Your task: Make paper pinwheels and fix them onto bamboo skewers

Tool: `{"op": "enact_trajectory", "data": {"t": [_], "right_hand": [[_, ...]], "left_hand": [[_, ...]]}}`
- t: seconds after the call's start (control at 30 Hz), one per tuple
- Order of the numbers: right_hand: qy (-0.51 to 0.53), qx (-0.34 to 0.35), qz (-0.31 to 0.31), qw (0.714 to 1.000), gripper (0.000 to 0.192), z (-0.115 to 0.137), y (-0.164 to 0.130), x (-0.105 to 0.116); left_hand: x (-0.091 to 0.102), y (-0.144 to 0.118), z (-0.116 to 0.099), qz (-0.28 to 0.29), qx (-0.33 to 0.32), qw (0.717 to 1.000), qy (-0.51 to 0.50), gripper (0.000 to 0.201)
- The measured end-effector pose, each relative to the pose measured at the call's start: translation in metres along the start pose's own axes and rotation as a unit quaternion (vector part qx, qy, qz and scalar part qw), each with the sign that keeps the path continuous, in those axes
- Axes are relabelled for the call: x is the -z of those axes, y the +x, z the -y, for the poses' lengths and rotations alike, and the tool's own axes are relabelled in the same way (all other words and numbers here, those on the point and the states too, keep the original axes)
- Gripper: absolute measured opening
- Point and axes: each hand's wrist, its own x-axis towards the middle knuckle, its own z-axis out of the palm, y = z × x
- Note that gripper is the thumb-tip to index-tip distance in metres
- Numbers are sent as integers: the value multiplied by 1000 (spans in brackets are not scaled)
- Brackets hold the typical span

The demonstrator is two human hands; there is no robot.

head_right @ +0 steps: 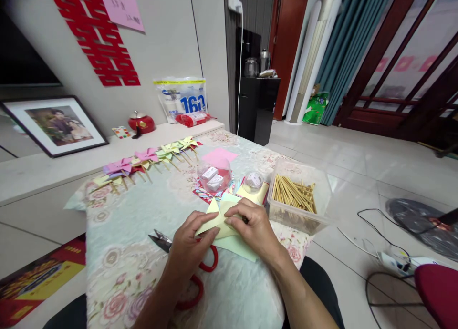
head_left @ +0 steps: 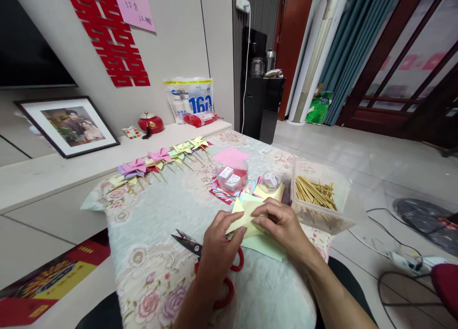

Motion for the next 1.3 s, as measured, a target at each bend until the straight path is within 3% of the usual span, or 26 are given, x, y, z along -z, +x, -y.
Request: {"op": "enact_trajectory", "data": {"t": [0.27,0.4,0.57,0.73,0.87,1.0,1.13,1.23,1.3], "right_hand": [[37,-32,-20,999,8,-1,-3,-7],[98,-32,-22,994,8,-1,-3,-9],[119,-17,-5,993,8,1,-3,-9],[111,-52,-8,992,36,-3,-5,-10],[180,-55,-25,982,64,-5,-6,-8],[185,-33,-71,980,66,-3,-6,-4],[154,-25,-27,987,68,-1,-8,-6],[153,-50,15,987,71,1,-10,-12],[156,-78,0,985,68,2,-10,-17]], "left_hand": [[-3,-3,-3,-31,-63,994,85,32],[-4,-4,-4,-70,-93,986,120,28],[-2,-4,-8,-73,-113,977,164,17],[-3,-5,-7,-74,-105,981,143,13],[-2,-4,-5,-89,-51,992,77,9],[0,0,-6,-83,75,992,-63,11],[-1,1,-10,-56,201,948,-241,18],[-3,-1,-13,-31,248,923,-293,20],[-4,-2,-13,-4,258,917,-304,22]]}}
